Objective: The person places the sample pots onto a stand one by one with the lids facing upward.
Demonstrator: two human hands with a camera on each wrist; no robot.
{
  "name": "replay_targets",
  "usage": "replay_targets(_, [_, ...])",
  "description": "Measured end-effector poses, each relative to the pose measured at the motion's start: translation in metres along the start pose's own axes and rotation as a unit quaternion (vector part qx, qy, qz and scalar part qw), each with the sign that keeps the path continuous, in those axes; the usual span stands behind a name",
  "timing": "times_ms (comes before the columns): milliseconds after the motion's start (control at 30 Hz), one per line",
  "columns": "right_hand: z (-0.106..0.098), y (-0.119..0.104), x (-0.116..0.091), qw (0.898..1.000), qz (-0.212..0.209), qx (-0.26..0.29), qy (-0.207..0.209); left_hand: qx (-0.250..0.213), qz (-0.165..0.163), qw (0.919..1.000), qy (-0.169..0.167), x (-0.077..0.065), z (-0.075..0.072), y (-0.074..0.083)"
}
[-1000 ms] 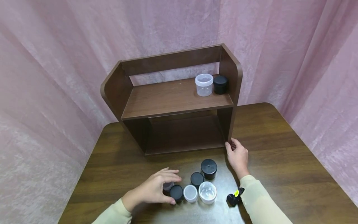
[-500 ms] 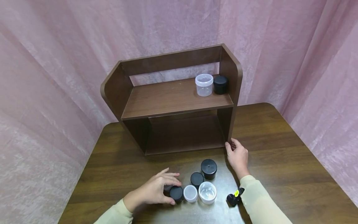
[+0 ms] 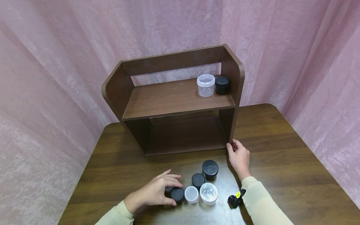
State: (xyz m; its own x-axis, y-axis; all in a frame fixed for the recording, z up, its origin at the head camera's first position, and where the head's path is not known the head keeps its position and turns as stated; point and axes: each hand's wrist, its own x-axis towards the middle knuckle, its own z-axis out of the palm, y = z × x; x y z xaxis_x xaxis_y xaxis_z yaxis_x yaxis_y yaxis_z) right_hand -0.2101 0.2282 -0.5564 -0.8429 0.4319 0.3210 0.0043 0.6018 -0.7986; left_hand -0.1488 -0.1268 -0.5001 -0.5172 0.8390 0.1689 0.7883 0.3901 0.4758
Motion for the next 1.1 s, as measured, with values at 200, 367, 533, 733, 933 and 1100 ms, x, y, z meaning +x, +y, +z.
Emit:
replay_targets(200, [-0.0003, -0.0004, -0.0003, 1.000, 0.003, 0.002, -0.004, 0.000, -0.002, 1.0000, -0.001, 0.0000, 0.0005, 0.0010])
replay_targets(367, [0.0000, -0.0001, -0.0003, 1.000, 0.004, 0.001, -0.007, 0.002, 0.000, 1.0000, 0.000, -0.0001, 0.0007, 0.0017])
replay_targets(533, [-0.0006, -0.0004, -0.0006, 1.000, 0.005, 0.004, -0.008, 0.002, 0.002, 1.0000, 0.000, -0.0003, 0.0008, 0.0019])
replay_targets(733, [-0.0004, -0.0004, -0.0014, 1.000, 0.009, 0.004, -0.010, -0.005, -0.003, 1.0000, -0.004, -0.0010, -0.0004, 0.0035])
replay_targets(933, [-0.0007, -0.0004, -0.0015, 1.000, 0.010, 0.007, -0.013, -0.006, 0.000, 1.0000, 0.004, -0.0008, -0.0035, 0.0063])
replay_targets(1100, [-0.0006, -0.0004, -0.0010, 1.000, 0.006, 0.003, -0.009, -0.016, 0.009, 0.9997, 0.016, -0.0004, -0.0081, 0.0092])
